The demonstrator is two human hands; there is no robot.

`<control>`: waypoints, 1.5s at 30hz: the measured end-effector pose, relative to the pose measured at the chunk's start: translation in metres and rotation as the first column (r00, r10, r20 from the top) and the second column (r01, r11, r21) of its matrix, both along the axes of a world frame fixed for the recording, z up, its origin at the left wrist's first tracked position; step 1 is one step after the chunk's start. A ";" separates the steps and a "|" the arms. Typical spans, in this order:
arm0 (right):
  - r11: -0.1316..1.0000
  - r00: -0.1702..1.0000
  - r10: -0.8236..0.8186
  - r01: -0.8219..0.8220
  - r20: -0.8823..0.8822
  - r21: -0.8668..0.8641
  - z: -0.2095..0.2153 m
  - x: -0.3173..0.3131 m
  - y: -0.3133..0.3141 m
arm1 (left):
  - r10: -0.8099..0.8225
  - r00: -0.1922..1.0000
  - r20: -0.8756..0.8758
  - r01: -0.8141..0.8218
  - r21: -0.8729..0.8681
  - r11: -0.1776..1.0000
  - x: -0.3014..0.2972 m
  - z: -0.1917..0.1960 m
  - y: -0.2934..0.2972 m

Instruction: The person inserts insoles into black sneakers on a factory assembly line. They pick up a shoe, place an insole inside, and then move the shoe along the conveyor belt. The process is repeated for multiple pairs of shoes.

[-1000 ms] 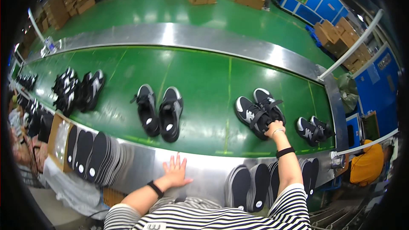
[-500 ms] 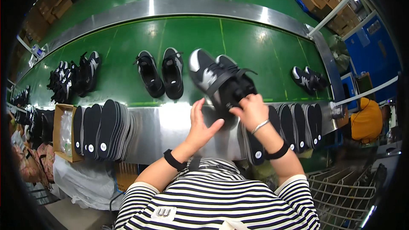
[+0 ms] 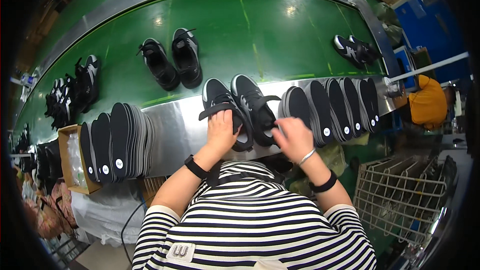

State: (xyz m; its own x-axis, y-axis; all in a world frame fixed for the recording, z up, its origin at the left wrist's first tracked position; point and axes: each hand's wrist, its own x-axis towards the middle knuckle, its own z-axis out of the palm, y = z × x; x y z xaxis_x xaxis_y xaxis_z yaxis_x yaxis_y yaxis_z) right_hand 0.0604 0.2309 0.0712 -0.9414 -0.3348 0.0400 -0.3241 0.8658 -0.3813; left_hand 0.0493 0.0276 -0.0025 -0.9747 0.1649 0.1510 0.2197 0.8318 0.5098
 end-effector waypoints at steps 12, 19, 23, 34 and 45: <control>0.849 0.871 -0.491 0.482 -0.014 0.217 -0.069 -0.015 0.066 | -0.143 0.988 -0.055 0.152 0.288 0.946 -0.042 0.019 -0.018; 0.901 0.972 -0.229 0.193 -0.046 -0.388 0.014 -0.013 0.039 | -0.266 0.809 0.524 -0.165 0.637 0.753 -0.059 -0.002 -0.026; 0.964 0.956 0.220 -0.244 0.193 0.108 0.048 -0.001 -0.014 | -0.247 0.780 0.576 -0.243 0.641 0.728 -0.059 0.010 -0.021; 0.916 0.940 0.087 -0.205 0.331 0.344 0.002 -0.018 -0.079 | -0.014 0.957 0.291 -0.132 0.474 0.871 -0.053 -0.004 -0.010; 0.728 0.902 0.404 -0.419 0.153 0.542 0.014 -0.004 -0.061 | -0.034 0.950 0.310 -0.127 0.482 0.867 -0.048 0.008 -0.011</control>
State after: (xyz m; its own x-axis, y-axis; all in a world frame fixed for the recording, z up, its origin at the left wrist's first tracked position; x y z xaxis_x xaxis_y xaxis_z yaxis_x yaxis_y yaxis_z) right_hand 0.0566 0.1695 0.0852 -0.7045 -0.6468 -0.2923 -0.6959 0.7104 0.1052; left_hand 0.0014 0.0165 0.0056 -0.9899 0.1007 -0.0994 -0.0422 0.4603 0.8868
